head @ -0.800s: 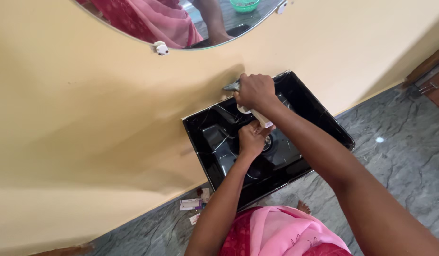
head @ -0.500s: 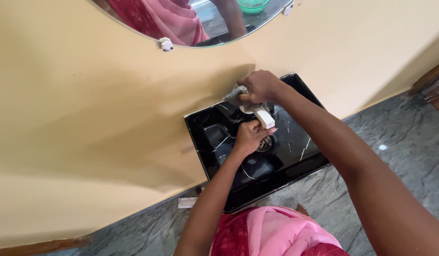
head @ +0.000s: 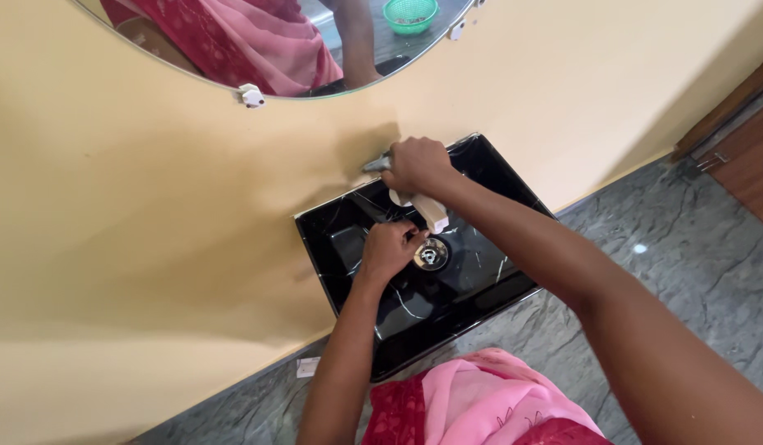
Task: The person wipes the interior and rim of a black bathroom sink using a cloth. They repeatedly rub the basin surface, faucet base, and edges, occasionally wringing the cloth and adjusting their grip.
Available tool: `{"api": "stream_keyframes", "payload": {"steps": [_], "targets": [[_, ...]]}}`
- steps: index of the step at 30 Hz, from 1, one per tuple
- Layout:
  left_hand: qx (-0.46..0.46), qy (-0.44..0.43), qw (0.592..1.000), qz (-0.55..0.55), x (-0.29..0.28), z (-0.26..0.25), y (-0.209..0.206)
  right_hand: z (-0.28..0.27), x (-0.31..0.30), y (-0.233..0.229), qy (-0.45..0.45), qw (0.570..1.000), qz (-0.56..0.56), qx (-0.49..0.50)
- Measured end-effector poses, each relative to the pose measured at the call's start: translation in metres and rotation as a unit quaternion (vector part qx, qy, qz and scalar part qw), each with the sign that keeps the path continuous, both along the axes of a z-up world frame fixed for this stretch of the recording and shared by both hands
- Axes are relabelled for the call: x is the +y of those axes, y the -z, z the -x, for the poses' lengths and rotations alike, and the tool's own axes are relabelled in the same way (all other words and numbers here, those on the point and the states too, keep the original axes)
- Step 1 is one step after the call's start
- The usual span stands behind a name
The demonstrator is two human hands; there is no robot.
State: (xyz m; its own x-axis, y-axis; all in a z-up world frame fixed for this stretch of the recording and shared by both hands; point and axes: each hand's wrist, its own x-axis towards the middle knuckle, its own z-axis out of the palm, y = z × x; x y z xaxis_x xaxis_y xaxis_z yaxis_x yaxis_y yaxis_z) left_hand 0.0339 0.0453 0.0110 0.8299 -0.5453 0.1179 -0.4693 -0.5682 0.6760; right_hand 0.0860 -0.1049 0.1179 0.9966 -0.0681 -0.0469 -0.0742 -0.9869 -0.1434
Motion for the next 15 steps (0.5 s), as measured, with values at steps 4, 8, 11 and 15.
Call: {"api": "stream_keyframes", "payload": {"steps": [4,8,11,15], "targets": [[-0.14,0.029,0.986,0.088,-0.001,0.005,-0.007,-0.02,-0.007,-0.007,0.005,0.997,-0.047,0.055],[-0.264,-0.012,0.957,0.119,0.007,-0.002,-0.009,-0.008,-0.021,0.029,-0.107,0.987,-0.072,-0.099],[-0.299,-0.048,0.948,0.098,0.013,-0.005,-0.012,0.02,-0.037,0.054,-0.245,0.918,-0.145,-0.278],[-0.287,-0.075,0.954,0.05,0.018,-0.007,-0.006,0.04,-0.049,0.047,-0.345,0.854,-0.197,-0.337]]}}
